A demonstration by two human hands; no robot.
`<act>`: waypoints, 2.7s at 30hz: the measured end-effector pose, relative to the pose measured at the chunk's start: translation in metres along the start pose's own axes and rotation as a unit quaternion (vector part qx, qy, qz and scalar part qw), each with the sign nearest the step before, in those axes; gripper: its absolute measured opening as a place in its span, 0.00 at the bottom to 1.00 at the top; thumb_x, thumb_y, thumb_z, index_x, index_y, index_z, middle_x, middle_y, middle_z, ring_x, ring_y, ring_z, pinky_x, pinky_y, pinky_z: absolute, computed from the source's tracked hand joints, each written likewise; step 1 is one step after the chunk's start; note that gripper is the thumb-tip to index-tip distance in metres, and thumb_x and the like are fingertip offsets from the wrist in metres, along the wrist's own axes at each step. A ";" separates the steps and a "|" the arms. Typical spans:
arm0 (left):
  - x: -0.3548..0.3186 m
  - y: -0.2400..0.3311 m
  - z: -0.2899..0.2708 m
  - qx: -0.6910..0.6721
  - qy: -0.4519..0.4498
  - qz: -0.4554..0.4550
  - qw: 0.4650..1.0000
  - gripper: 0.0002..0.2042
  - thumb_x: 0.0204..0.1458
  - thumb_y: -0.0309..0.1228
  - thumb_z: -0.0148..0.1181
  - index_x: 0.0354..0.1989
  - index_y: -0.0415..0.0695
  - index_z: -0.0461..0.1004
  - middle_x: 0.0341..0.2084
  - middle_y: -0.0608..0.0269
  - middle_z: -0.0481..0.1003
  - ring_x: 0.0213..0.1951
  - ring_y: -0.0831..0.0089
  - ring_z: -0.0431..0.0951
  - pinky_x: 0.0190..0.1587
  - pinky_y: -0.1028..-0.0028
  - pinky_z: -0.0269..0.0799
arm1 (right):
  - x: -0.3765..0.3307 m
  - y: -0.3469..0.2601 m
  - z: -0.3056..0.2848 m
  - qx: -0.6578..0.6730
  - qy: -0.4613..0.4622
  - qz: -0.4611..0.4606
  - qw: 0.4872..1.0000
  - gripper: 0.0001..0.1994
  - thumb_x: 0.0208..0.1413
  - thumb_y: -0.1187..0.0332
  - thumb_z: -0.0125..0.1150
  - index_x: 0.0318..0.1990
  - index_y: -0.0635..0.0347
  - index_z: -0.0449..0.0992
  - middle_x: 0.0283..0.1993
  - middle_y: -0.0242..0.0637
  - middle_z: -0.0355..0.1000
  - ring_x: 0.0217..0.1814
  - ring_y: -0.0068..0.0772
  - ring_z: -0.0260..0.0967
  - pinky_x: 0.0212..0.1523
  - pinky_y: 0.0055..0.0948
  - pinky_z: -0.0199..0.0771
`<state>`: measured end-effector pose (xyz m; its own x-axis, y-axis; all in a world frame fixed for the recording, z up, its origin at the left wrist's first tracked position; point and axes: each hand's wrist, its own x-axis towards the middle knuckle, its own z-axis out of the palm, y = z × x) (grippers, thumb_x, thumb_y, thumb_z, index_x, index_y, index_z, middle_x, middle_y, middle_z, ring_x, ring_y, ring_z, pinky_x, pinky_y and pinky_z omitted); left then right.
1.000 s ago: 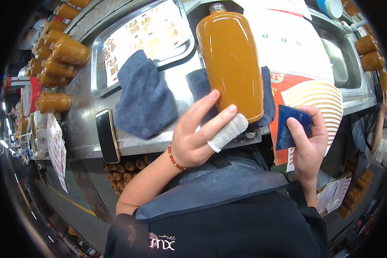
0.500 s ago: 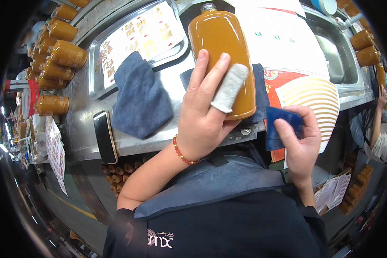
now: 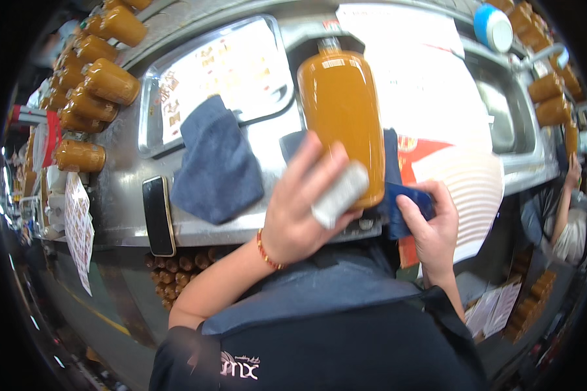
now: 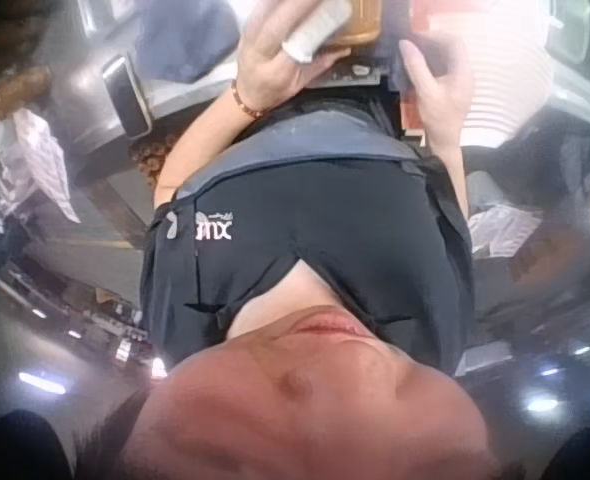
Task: The person wipes a brown bottle with a blue cloth, then applies a small red sticker and a larger white label to the bottle's surface. The person smooths the labels with fingers and continues wiping the bottle. The person handles multiple similar bottles on a stainless steel counter.
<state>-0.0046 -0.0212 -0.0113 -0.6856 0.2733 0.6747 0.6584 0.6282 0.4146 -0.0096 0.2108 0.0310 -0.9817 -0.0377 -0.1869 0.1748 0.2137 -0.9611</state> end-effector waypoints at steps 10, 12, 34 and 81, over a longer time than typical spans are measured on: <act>0.021 -0.001 -0.011 0.055 -0.065 0.159 0.984 0.11 0.55 0.28 0.55 0.44 0.41 0.80 0.55 0.63 0.75 0.63 0.64 0.73 0.64 0.62 0.70 | 0.070 -0.002 -0.061 0.076 0.042 -0.044 0.995 0.12 0.71 0.69 0.52 0.55 0.68 0.74 0.47 0.33 0.74 0.48 0.17 0.69 0.51 0.20 0.70; 0.026 0.001 -0.004 0.066 -0.063 0.161 0.983 0.09 0.56 0.29 0.56 0.42 0.43 0.79 0.55 0.64 0.75 0.63 0.65 0.72 0.65 0.63 0.69 | 0.109 -0.003 -0.086 0.089 0.046 -0.034 0.994 0.14 0.73 0.64 0.50 0.53 0.65 0.75 0.43 0.31 0.73 0.43 0.19 0.69 0.44 0.22 0.72; -0.038 -0.002 0.021 0.074 -0.004 -0.007 0.997 0.22 0.56 0.42 0.67 0.60 0.57 0.73 0.58 0.72 0.68 0.62 0.63 0.64 0.63 0.57 0.69 | 0.473 0.020 -0.207 -0.276 0.143 -0.037 0.950 0.18 0.51 0.59 0.76 0.39 0.67 0.85 0.30 0.32 0.78 0.31 0.22 0.71 0.34 0.26 0.71; 0.036 0.003 -0.004 -0.035 -0.063 -0.199 0.977 0.53 0.42 0.47 0.78 0.70 0.29 0.52 0.68 0.28 0.52 0.70 0.31 0.52 0.72 0.49 0.52 | 0.193 -0.125 -0.082 -0.309 -0.242 -0.251 0.885 0.07 0.57 0.79 0.65 0.43 0.66 0.83 0.36 0.33 0.77 0.37 0.18 0.73 0.41 0.18 0.71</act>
<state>-0.0262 -0.0124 0.0167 -0.9219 0.1082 0.3721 0.3481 0.6532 0.6724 -0.2268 0.2571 0.1316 -0.7505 -0.6604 0.0235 -0.4958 0.5392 -0.6808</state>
